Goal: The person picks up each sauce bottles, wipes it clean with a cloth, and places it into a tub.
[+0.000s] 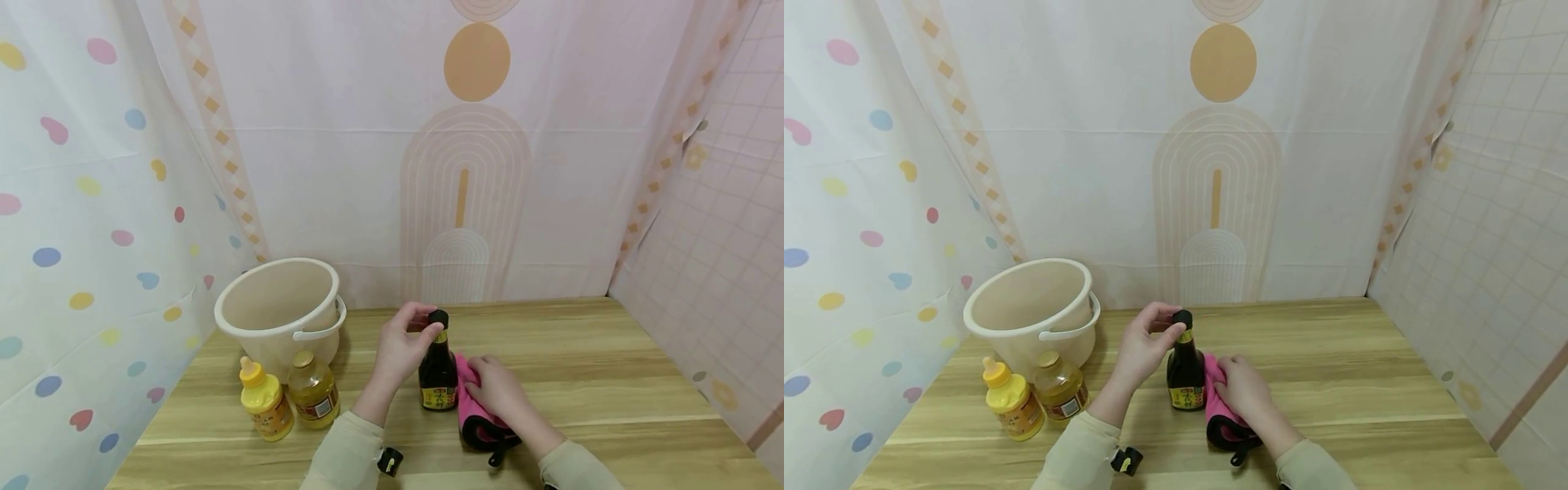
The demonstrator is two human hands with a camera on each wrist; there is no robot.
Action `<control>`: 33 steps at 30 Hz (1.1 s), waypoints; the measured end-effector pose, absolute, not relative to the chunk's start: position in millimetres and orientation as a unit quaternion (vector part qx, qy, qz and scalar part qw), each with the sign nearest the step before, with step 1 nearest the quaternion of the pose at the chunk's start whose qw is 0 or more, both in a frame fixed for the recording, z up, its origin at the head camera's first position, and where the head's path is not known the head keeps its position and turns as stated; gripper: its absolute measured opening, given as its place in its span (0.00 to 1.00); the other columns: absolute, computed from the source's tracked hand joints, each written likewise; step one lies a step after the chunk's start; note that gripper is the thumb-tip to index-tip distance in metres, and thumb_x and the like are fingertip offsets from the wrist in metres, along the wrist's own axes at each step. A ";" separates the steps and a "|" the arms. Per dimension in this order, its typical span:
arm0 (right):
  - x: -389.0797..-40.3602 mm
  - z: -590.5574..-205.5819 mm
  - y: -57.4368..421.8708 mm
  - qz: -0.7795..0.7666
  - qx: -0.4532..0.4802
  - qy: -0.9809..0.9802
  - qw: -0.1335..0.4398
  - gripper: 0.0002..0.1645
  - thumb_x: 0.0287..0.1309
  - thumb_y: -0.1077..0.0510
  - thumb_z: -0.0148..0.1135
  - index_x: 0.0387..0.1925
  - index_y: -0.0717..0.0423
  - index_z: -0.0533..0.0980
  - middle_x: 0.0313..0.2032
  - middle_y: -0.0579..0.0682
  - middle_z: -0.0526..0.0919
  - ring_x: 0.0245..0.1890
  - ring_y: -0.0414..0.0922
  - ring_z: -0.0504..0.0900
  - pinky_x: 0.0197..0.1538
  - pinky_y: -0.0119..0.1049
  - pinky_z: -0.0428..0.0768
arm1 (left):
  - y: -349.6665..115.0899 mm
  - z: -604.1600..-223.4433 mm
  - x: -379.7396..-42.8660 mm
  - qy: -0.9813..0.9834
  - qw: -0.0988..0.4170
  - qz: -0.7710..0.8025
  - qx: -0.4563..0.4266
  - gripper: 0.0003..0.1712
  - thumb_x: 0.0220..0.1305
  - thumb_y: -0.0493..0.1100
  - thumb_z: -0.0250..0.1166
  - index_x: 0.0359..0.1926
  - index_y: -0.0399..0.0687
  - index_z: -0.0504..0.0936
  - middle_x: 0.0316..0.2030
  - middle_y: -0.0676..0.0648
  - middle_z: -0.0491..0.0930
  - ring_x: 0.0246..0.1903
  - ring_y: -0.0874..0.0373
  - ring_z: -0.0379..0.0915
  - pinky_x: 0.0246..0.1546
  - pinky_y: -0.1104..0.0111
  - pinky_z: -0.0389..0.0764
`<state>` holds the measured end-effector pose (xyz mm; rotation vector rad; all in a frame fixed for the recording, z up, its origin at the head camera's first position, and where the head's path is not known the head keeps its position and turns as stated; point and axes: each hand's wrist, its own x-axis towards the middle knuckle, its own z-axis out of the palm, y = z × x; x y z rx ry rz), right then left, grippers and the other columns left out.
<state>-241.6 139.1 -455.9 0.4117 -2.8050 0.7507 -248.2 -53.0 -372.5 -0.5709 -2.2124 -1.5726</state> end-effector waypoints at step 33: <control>-225.9 -424.0 177.8 0.419 0.074 -0.882 0.200 0.22 0.60 0.63 0.68 0.56 0.64 0.78 0.50 0.62 0.79 0.45 0.55 0.79 0.46 0.50 0.79 | -35.2 -377.5 -241.4 -0.822 0.318 -0.446 -0.155 0.21 0.48 0.44 0.80 0.43 0.49 0.82 0.35 0.51 0.83 0.33 0.58 0.80 0.33 0.67 0.82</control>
